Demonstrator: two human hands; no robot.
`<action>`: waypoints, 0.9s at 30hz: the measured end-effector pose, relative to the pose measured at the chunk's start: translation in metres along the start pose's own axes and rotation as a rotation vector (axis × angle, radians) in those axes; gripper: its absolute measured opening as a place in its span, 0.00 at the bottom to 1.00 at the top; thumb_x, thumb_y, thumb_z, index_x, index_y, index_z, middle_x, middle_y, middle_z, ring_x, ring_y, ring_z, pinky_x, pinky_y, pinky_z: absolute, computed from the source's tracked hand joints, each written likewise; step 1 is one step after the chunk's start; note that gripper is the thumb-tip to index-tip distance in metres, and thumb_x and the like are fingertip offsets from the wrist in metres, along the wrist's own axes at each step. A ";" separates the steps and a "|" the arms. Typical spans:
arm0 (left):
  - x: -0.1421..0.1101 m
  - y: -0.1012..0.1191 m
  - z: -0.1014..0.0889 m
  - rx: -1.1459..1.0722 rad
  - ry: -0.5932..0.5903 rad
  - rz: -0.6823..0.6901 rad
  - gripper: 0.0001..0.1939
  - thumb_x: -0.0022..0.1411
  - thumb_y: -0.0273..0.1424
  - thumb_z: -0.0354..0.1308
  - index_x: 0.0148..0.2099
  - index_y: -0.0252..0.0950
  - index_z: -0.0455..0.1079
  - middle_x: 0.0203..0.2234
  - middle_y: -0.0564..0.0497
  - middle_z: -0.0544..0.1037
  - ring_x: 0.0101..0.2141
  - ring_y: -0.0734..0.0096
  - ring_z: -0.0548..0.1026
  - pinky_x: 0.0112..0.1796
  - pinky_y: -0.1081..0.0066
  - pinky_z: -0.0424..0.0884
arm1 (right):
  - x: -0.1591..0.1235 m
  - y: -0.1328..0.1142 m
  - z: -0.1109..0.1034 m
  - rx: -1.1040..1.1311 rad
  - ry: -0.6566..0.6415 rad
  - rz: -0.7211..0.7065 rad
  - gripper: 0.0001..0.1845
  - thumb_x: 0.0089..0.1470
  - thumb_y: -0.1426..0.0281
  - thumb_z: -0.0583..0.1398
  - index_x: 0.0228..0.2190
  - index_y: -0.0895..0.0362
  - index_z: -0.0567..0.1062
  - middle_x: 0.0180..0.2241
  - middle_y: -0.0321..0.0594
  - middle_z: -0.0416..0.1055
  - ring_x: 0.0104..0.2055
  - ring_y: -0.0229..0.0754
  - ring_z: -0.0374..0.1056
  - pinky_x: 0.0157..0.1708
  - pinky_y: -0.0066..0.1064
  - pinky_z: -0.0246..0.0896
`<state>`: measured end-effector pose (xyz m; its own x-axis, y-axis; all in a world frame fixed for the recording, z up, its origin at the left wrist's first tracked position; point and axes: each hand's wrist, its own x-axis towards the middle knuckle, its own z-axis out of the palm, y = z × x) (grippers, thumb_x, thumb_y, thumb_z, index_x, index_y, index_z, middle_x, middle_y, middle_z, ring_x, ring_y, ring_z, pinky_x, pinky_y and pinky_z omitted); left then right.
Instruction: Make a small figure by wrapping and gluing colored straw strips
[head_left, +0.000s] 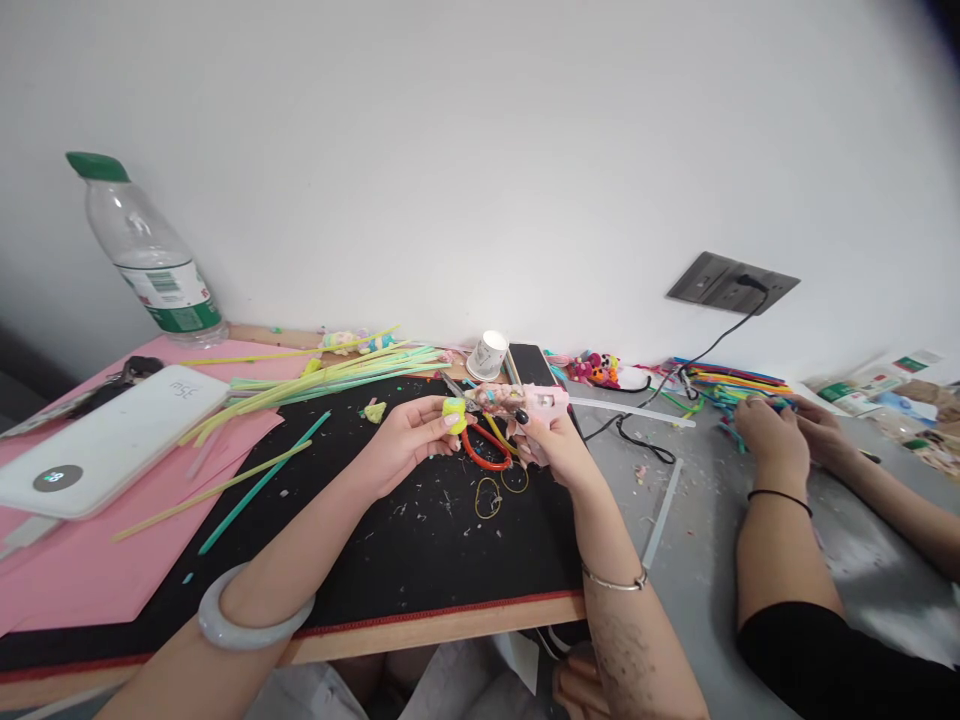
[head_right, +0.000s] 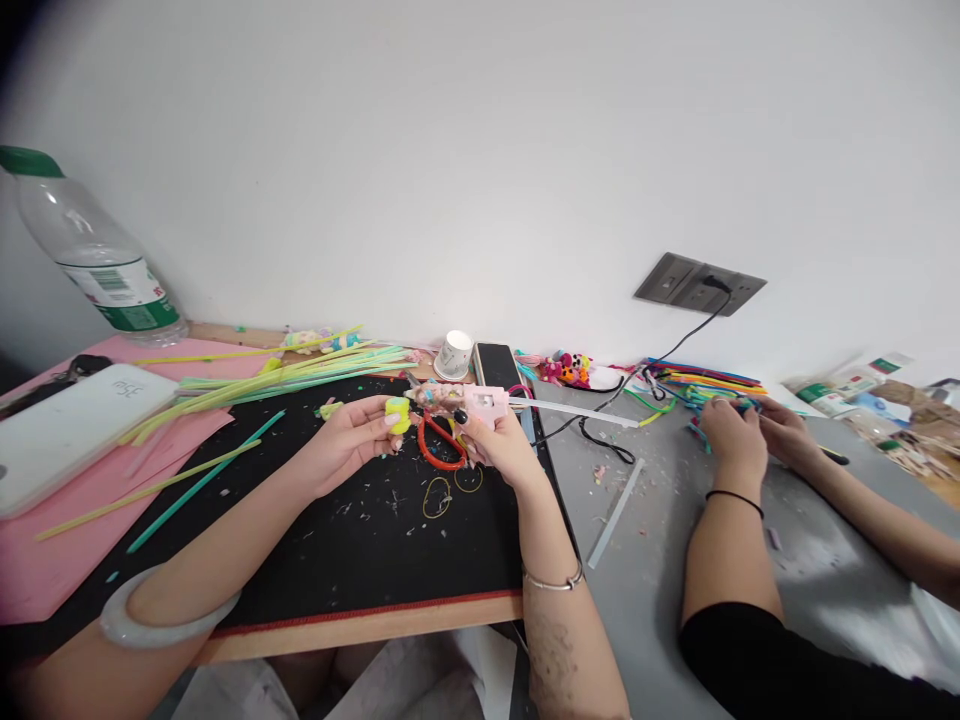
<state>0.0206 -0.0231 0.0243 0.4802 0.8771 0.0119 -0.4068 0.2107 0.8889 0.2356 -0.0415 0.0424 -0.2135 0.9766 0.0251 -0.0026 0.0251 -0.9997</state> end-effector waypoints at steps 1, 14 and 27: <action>0.000 0.000 0.000 0.011 0.016 0.005 0.11 0.52 0.32 0.63 0.39 0.36 0.71 0.30 0.53 0.73 0.26 0.80 0.70 0.29 0.76 0.68 | 0.000 0.000 0.000 -0.007 -0.008 -0.002 0.16 0.46 0.57 0.61 0.28 0.57 0.68 0.15 0.27 0.55 0.14 0.28 0.47 0.14 0.24 0.44; 0.006 -0.006 -0.004 0.337 0.242 0.133 0.16 0.47 0.36 0.65 0.37 0.34 0.68 0.29 0.52 0.74 0.26 0.74 0.72 0.30 0.71 0.68 | 0.002 0.003 0.001 -0.107 0.001 0.007 0.13 0.49 0.61 0.60 0.29 0.59 0.69 0.14 0.27 0.55 0.14 0.28 0.47 0.14 0.23 0.43; 0.005 -0.003 0.000 0.369 0.275 0.105 0.16 0.45 0.35 0.66 0.35 0.34 0.67 0.28 0.52 0.74 0.26 0.73 0.72 0.30 0.70 0.69 | 0.002 0.004 0.002 -0.116 -0.009 0.033 0.14 0.48 0.61 0.60 0.33 0.59 0.69 0.14 0.26 0.54 0.15 0.29 0.46 0.14 0.24 0.43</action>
<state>0.0243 -0.0197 0.0219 0.2076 0.9776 0.0332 -0.1154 -0.0092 0.9933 0.2335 -0.0398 0.0387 -0.2206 0.9753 -0.0087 0.1175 0.0177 -0.9929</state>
